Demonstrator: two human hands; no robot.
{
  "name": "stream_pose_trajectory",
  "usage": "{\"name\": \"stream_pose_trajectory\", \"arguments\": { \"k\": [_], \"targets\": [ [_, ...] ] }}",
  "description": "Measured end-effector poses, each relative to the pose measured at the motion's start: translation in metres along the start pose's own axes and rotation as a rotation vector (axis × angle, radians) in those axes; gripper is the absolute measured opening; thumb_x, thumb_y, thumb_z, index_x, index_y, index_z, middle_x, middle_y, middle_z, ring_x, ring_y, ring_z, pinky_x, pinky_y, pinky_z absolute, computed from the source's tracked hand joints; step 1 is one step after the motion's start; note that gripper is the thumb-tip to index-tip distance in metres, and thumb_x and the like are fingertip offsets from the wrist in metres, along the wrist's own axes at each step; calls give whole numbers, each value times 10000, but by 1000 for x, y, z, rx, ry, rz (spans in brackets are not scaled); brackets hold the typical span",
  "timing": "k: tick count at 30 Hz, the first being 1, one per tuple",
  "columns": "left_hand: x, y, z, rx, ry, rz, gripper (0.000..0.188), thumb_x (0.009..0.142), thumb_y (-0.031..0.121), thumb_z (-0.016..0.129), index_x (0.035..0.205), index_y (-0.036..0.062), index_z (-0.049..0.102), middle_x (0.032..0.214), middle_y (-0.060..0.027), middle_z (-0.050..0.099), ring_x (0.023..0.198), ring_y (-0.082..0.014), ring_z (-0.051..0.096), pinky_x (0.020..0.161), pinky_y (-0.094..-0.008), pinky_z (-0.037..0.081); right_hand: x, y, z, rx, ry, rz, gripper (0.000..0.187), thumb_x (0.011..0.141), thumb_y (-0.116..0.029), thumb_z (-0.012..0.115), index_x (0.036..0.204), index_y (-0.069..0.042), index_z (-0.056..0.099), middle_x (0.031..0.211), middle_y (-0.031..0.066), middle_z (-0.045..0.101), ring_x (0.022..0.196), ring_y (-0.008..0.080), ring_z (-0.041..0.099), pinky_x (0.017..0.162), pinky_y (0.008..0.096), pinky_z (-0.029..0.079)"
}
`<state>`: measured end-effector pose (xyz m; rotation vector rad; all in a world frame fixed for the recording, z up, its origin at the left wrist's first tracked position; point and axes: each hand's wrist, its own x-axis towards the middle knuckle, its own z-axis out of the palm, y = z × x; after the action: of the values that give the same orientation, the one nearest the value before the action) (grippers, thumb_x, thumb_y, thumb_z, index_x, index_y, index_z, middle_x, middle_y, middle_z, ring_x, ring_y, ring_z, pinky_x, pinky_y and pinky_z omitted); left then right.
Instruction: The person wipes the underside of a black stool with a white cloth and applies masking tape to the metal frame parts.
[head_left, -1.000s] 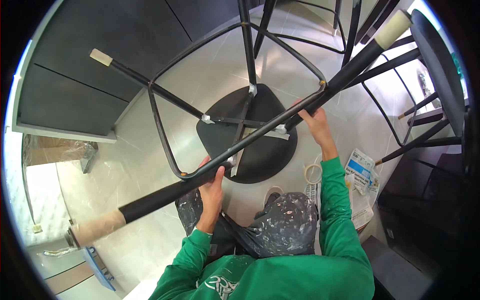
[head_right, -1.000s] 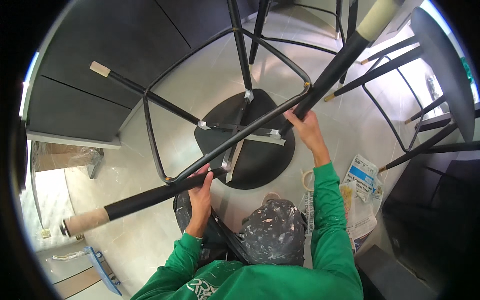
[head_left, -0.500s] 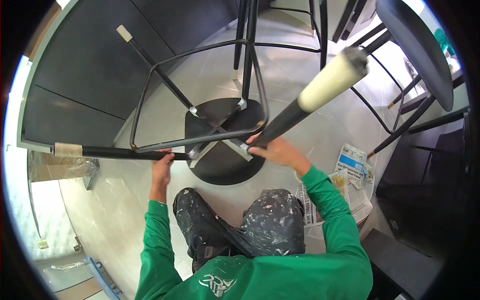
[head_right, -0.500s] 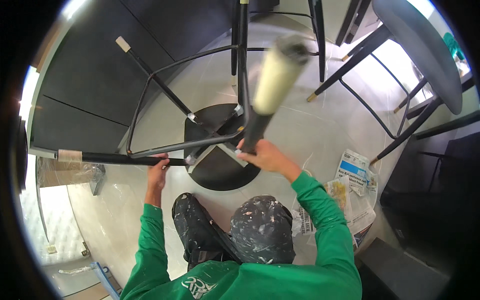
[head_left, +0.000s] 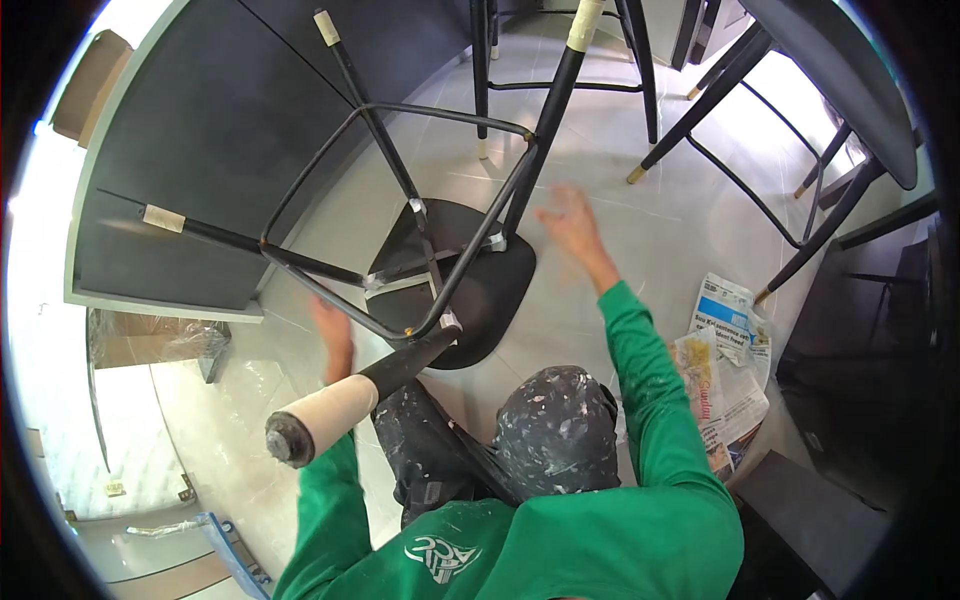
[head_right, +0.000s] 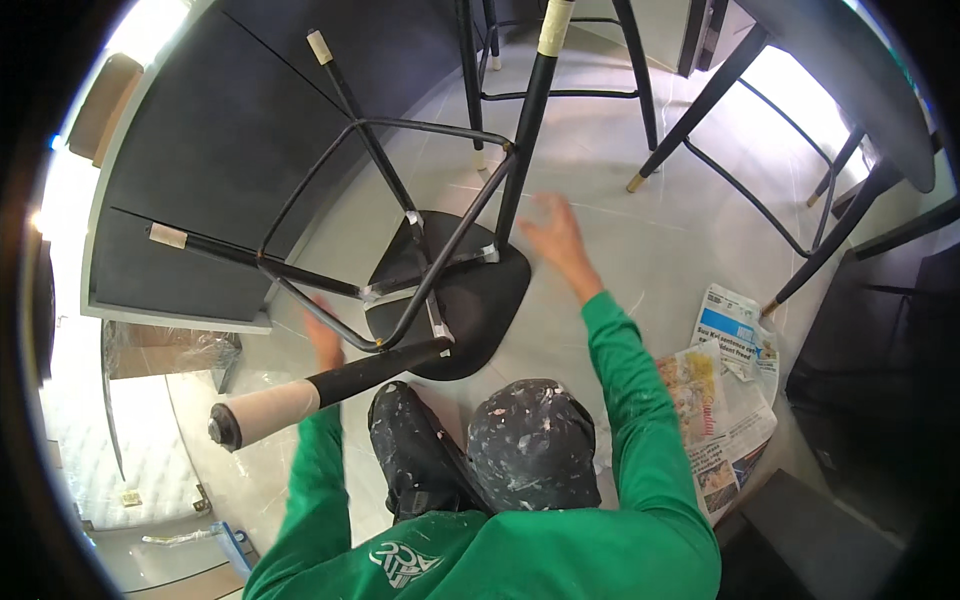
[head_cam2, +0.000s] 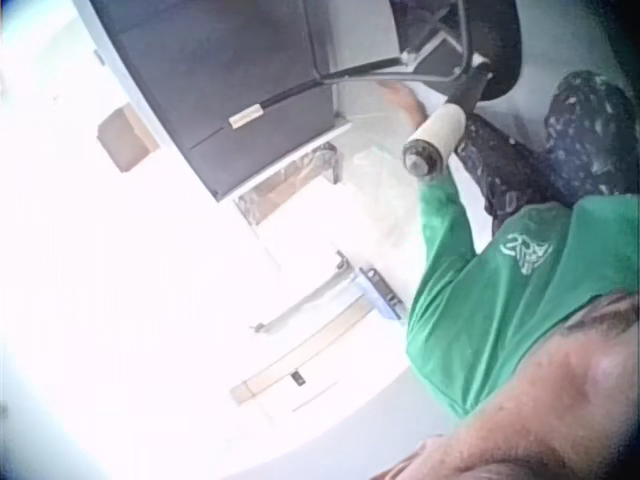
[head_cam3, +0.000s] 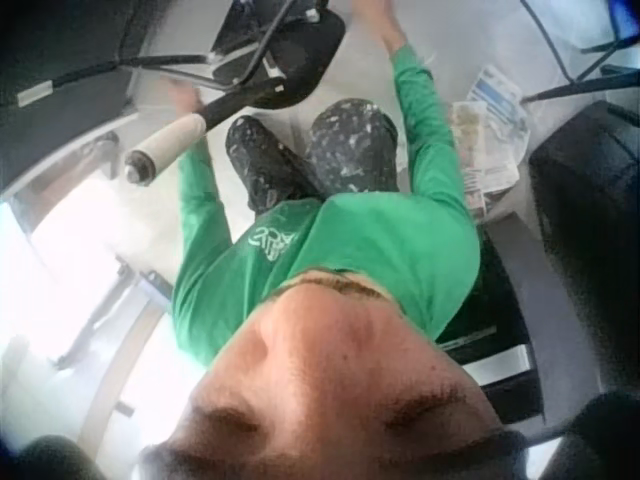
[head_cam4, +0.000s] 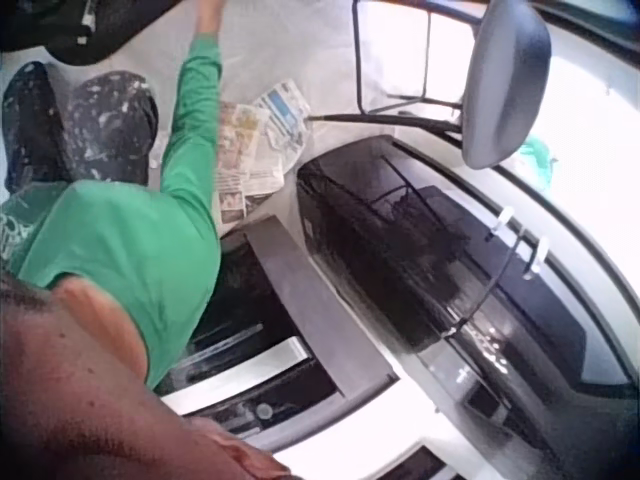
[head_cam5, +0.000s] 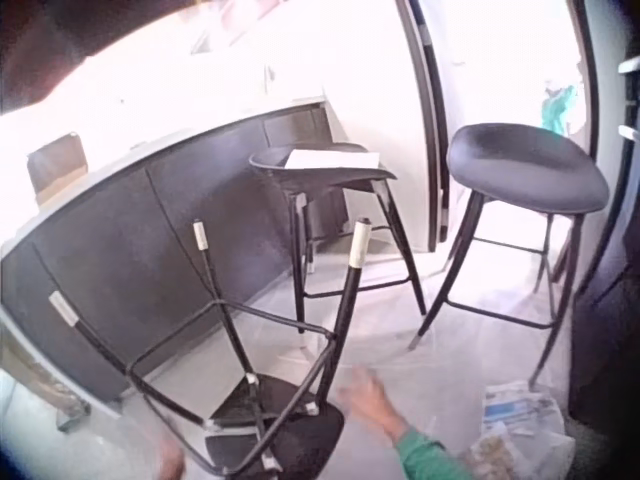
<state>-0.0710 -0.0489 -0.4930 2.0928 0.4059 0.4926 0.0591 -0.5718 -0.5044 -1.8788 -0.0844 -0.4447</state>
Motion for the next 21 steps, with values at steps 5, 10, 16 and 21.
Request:
{"name": "stream_pose_trajectory", "arguments": {
  "k": [5,10,16,21],
  "targets": [
    [-193,126,97,11,-416,-88,686,942,174,760,1512,4,419,1508,-190,500,1394,-321,503,1147,-426,421,53,16,6,232,-247,116,495,834,-216,833,1248,-47,619,1182,107,670,1115,230,634,975,396,507],
    [-189,141,94,-39,-318,-205,306,974,104,731,1251,25,627,1341,-172,641,1303,-259,576,1074,-371,450,48,-27,43,367,-406,247,235,948,-205,731,1077,-25,650,923,23,634,895,152,589,853,333,495],
    [-199,95,64,-87,-327,-36,119,972,57,683,1080,9,666,1165,-128,685,1164,-271,646,1038,-391,481,-11,-16,17,369,-328,248,174,974,-164,707,1055,-21,649,973,47,687,943,144,646,884,329,524],
    [-179,104,46,-216,-504,-119,227,886,-55,671,1095,32,674,1299,-188,670,1334,-331,574,1131,-423,427,-52,-32,-23,382,-345,247,130,966,-83,703,1075,-33,653,1031,36,679,996,125,639,913,311,523]
  ]
}}
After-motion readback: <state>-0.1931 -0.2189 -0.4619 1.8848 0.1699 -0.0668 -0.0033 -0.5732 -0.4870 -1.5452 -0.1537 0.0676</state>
